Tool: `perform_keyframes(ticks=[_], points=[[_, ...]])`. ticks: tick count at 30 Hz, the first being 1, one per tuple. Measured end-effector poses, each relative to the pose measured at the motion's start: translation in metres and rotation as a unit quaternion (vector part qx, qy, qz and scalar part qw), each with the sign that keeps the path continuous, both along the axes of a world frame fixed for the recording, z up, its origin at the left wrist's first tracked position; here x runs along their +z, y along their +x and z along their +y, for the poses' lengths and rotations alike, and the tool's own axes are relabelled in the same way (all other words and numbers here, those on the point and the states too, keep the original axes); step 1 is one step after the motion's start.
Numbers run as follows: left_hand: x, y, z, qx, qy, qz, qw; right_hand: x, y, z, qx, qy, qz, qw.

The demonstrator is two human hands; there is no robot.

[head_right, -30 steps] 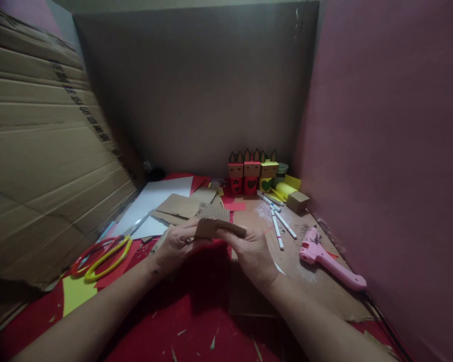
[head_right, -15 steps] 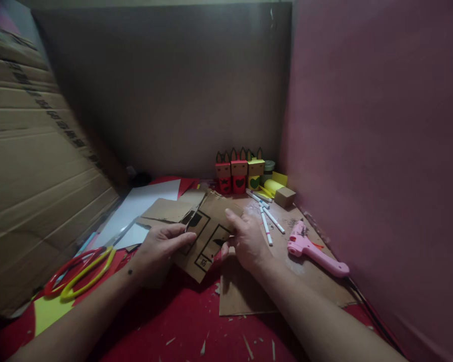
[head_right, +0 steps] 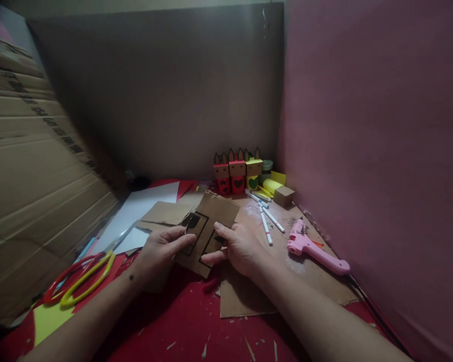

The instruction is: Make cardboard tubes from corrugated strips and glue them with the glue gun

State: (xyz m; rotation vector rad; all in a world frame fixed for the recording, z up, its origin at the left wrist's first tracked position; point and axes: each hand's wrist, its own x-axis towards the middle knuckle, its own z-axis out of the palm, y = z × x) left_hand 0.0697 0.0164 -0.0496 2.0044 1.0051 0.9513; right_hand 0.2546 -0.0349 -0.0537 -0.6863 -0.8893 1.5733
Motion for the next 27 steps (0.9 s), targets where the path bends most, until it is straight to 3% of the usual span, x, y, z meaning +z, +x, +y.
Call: perform_keyframes(ticks=[7,12,27], points=[[0.005,0.001,-0.005,0.013,0.046,-0.013,0.999,0.002,-0.002,0.000,-0.045,0.078,0.003,0.996],[0.009,0.003,-0.013,0.001,0.015,-0.024,1.000,0.009,-0.006,-0.006,-0.034,0.142,-0.038,0.989],[0.008,0.005,-0.020,-0.053,0.042,-0.025,0.997,0.005,-0.002,-0.003,-0.062,0.070,-0.107,0.990]])
